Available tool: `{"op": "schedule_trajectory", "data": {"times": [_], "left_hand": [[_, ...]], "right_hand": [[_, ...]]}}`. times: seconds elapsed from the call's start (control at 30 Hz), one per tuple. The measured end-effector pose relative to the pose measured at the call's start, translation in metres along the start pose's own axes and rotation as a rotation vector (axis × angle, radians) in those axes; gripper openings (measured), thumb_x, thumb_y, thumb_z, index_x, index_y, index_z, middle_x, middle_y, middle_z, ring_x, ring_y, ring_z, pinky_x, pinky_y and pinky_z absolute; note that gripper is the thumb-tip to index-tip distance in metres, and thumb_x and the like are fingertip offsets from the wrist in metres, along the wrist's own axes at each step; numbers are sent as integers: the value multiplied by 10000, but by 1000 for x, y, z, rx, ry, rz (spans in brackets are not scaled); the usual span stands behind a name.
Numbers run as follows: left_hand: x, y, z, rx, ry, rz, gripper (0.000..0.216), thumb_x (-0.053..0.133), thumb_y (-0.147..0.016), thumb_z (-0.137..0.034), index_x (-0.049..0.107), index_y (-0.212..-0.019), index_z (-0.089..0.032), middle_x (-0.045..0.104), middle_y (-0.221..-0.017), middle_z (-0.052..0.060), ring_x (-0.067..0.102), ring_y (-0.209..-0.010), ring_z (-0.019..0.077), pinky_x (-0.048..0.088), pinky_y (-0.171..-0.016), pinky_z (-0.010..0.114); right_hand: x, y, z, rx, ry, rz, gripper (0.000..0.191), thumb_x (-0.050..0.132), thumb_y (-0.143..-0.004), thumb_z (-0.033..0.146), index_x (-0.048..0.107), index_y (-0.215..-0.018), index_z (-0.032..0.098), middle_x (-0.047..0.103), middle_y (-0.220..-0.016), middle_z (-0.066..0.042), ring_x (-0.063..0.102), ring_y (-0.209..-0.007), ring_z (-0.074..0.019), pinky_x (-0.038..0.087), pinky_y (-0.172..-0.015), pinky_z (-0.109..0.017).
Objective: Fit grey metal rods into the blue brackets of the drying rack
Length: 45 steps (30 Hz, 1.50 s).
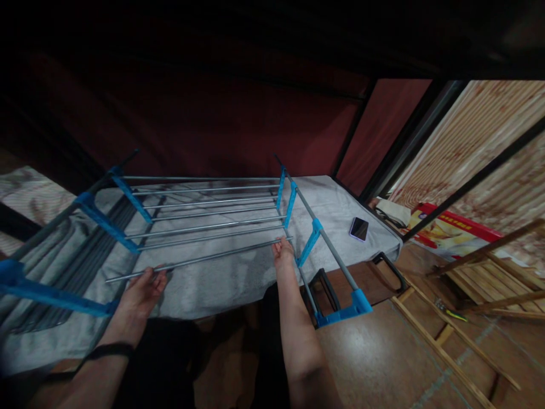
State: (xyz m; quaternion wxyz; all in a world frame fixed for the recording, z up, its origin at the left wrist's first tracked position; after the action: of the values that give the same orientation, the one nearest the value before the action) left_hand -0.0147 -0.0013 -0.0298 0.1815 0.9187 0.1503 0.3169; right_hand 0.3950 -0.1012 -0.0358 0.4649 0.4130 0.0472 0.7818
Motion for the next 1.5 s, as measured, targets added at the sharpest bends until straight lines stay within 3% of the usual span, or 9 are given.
{"op": "schedule_trajectory", "data": {"times": [0.27, 0.47, 0.67, 1.13, 1.27, 1.5], "left_hand": [[8, 14, 3, -31, -36, 87, 185, 574, -889, -21, 624, -770, -153, 715, -797, 32, 708, -719, 132, 604, -680, 243], [14, 23, 8, -66, -14, 152, 131, 638, -858, -9, 658, -785, -116, 755, -885, 106, 739, -788, 165, 616, -776, 289], [16, 24, 11, -81, -5, 179, 150, 671, -817, 17, 668, -807, -133, 762, -856, 82, 748, -786, 169, 622, -775, 283], [23, 34, 16, -56, 4, 214, 153, 704, -797, -3, 659, -811, -149, 769, -909, 85, 743, -826, 171, 609, -829, 306], [46, 45, 23, -23, 15, 291, 135, 746, -795, -72, 667, -863, -157, 769, -950, 86, 735, -861, 171, 583, -870, 325], [111, 68, 29, 118, -66, 476, 299, 832, -754, -306, 669, -974, -187, 760, -1053, 96, 712, -936, 195, 527, -910, 366]], "right_hand": [[2, 5, -4, 49, 79, 38, 128, 611, -903, 161, 623, -805, 243, 733, -758, 44, 713, -767, -107, 605, -805, -265], [9, 15, -13, 81, 143, 132, 171, 673, -801, 76, 613, -745, 225, 738, -736, 20, 722, -748, -145, 616, -834, -331], [16, 27, -24, 130, 179, 213, 174, 693, -757, 54, 613, -713, 202, 734, -728, -5, 715, -706, -159, 623, -838, -365], [20, 35, -39, 161, 166, 222, 214, 687, -728, 46, 585, -660, 222, 734, -677, 9, 729, -686, -163, 644, -781, -347], [24, 35, -39, 137, 139, 256, 198, 694, -750, 77, 602, -675, 236, 741, -686, 17, 737, -700, -160, 650, -778, -332], [31, 43, -34, 143, 84, 368, 185, 723, -774, 75, 642, -728, 235, 766, -776, 0, 751, -757, -150, 651, -793, -305]]}}
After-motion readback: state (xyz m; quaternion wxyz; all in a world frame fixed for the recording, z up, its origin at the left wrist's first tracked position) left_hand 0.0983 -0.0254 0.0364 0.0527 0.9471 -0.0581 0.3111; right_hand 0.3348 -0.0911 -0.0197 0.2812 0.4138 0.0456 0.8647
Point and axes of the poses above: each hand's wrist, its own y-axis away from the middle knuckle, its own x-axis out of the palm, z = x × y, the point moved 3 cm from there along -y, towards the middle knuckle
